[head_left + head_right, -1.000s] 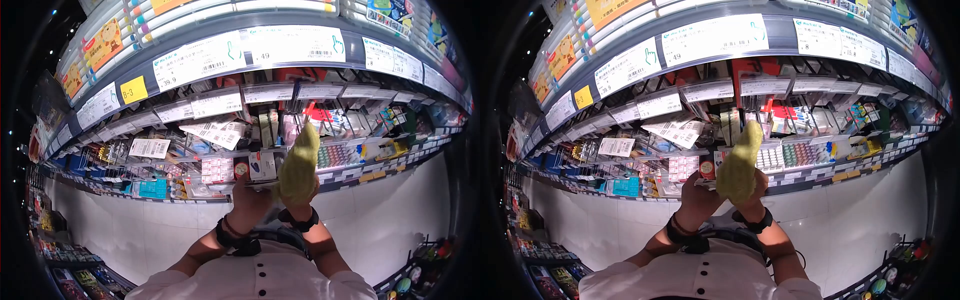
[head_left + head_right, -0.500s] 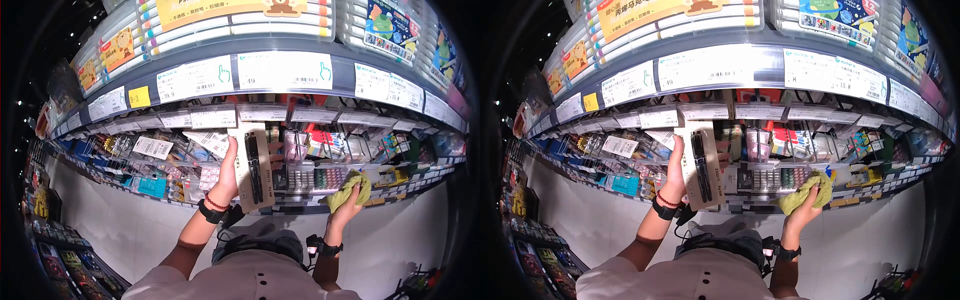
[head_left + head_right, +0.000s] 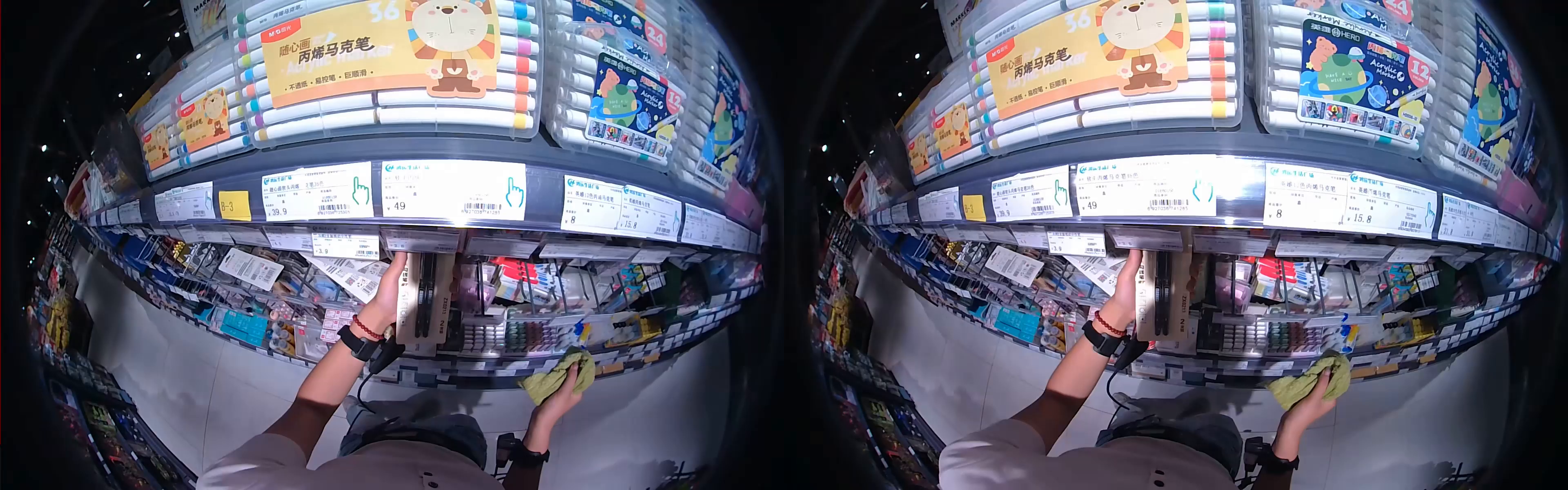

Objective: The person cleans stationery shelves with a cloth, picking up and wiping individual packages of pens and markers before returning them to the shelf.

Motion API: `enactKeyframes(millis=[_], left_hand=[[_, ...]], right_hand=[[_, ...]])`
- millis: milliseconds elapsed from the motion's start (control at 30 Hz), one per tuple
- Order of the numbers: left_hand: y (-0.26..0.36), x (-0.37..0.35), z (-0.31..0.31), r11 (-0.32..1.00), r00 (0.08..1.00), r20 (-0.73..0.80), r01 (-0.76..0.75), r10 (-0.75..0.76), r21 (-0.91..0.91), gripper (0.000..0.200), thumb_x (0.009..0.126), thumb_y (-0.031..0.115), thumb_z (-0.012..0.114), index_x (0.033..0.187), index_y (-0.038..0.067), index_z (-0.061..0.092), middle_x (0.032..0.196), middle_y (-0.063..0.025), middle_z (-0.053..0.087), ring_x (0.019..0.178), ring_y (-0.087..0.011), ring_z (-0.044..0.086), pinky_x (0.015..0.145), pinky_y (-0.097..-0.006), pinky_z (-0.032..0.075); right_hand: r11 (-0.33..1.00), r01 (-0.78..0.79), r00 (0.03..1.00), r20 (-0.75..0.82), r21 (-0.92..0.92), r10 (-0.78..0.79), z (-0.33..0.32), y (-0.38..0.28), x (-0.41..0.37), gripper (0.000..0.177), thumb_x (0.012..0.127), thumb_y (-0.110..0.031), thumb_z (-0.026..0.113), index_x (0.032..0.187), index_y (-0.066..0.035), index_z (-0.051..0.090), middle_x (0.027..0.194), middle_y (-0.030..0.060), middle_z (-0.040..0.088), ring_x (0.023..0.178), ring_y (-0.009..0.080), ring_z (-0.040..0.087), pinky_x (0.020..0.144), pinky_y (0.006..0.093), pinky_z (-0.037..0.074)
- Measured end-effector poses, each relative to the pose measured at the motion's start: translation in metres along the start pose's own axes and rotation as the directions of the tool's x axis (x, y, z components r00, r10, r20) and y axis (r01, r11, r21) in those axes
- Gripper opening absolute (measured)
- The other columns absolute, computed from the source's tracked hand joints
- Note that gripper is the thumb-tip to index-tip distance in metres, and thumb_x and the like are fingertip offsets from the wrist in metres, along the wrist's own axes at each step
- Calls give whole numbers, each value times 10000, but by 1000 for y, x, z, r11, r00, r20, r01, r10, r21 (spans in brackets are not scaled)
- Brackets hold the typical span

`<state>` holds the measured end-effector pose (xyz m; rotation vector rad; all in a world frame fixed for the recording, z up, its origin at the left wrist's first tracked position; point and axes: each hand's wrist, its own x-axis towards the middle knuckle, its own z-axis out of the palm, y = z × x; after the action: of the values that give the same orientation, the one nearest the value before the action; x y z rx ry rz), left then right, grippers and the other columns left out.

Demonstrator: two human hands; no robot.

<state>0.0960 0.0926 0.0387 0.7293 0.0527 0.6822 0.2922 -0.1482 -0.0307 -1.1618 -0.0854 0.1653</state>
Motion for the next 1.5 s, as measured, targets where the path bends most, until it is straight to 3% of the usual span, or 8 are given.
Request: enactKeyframes(millis=[333, 433, 600, 700, 767, 867, 1000, 1500], left_hand=[[-5, 2, -20, 995, 951, -296, -78, 93, 62, 516, 921, 399, 357, 1263, 13, 366, 1228, -120, 458, 1077, -243, 486, 907, -359, 409], [5, 1, -24, 957, 975, 174, -85, 137, -279, 513, 927, 394, 341, 1261, 5, 366, 1219, -122, 465, 1072, -245, 489, 917, -363, 398], [-6, 11, -32, 976, 857, -498, -23, 131, 217, 509, 939, 404, 290, 1241, 11, 405, 1175, -118, 496, 1036, -224, 508, 867, -335, 430], [-14, 24, -72, 997, 845, -532, -12, 53, 81, 438, 941, 352, 310, 1186, 19, 456, 1103, -103, 523, 978, -210, 524, 817, -319, 449], [-33, 30, -144, 990, 993, -24, -117, 119, 83, 427, 865, 359, 485, 1148, 41, 455, 1099, -114, 512, 1006, -243, 497, 880, -379, 415], [-32, 15, -88, 477, 924, -160, -27, 347, 879, 299, 853, 229, 522, 1048, 7, 479, 995, -81, 533, 954, -180, 517, 822, -325, 441], [-43, -18, -92, 879, 890, -276, -230, 364, 419, 257, 880, 173, 448, 1051, -6, 518, 981, -48, 561, 902, -136, 544, 795, -262, 431], [136, -221, -176, 743, 177, -723, -188, 668, 642, 217, 857, 185, 500, 874, -13, 589, 538, 14, 481, 416, -57, 427, 370, -183, 300]], right_hand=[[999, -13, 996, 92, -47, 18, 8, 17, 1, 344, 861, -198, 546, 1086, 60, 508, 1008, 79, 560, 846, 136, 545, 743, 269, 437], [997, -29, 997, 74, -71, 35, 11, 17, -4, 336, 860, -197, 547, 1072, 62, 516, 997, 79, 563, 844, 135, 544, 739, 268, 437], [996, -48, 994, 90, -79, 55, 10, 23, -9, 334, 858, -199, 549, 1062, 64, 522, 988, 79, 568, 839, 138, 546, 738, 269, 439], [996, -62, 994, 87, -58, 67, 16, 22, -14, 307, 862, -176, 544, 1027, 81, 532, 971, 89, 574, 819, 140, 547, 723, 270, 443], [997, -59, 994, 86, -55, 63, 19, 20, -18, 293, 864, -164, 541, 1011, 89, 536, 961, 93, 577, 810, 141, 548, 714, 271, 446], [997, -50, 994, 99, -54, 56, 25, 15, -23, 301, 862, -169, 543, 1018, 88, 530, 959, 92, 574, 813, 143, 548, 711, 274, 448], [995, -64, 992, 102, -77, 71, 17, 20, -21, 330, 861, -192, 544, 1049, 79, 519, 983, 92, 566, 827, 147, 548, 719, 282, 449], [982, -131, 918, 358, -137, 172, 58, 47, -43, 406, 790, -102, 541, 1147, 74, 455, 1039, 115, 539, 859, 189, 543, 757, 310, 447]])
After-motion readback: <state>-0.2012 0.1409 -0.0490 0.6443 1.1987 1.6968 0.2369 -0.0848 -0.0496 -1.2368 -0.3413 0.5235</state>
